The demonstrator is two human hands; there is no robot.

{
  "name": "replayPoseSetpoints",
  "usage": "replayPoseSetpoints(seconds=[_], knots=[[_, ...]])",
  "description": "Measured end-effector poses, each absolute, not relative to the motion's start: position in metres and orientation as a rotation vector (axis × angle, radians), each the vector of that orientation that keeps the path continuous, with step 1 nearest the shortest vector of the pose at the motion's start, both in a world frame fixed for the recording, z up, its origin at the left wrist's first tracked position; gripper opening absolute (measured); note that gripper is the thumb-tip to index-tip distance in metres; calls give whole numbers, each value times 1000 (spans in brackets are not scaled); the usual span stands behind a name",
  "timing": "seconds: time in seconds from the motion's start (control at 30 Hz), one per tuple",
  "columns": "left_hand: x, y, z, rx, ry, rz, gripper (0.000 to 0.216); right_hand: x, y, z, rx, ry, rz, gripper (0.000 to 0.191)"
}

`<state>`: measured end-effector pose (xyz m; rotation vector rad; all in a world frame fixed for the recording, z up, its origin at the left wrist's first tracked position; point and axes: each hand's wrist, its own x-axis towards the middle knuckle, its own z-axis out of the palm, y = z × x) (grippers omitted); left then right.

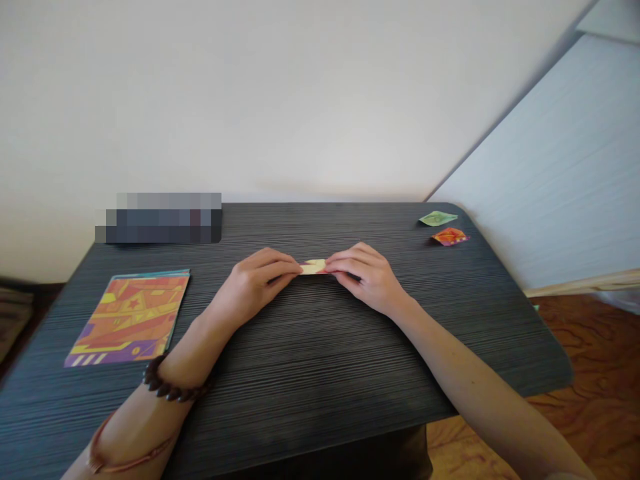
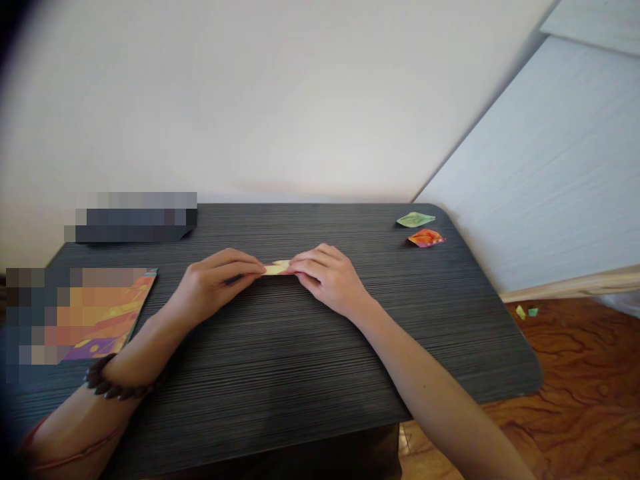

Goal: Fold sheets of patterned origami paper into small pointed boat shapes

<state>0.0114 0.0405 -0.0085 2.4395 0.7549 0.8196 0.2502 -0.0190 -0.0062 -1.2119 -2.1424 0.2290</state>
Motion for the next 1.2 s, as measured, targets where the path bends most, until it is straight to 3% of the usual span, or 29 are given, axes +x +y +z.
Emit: replayPoseSetpoints(seconds=[0.47,0.93,1.2], knots=[[11,40,-7,2794,670,597,36,255,-17,-8,-1311,-2368,123,22],[17,35,-4,2793,814,517,20,252,-18,-7,-1430,-2215,304,16],[19,33,-4,2745,899,588,20,252,-16,-14,-1582,-2084,375,22]])
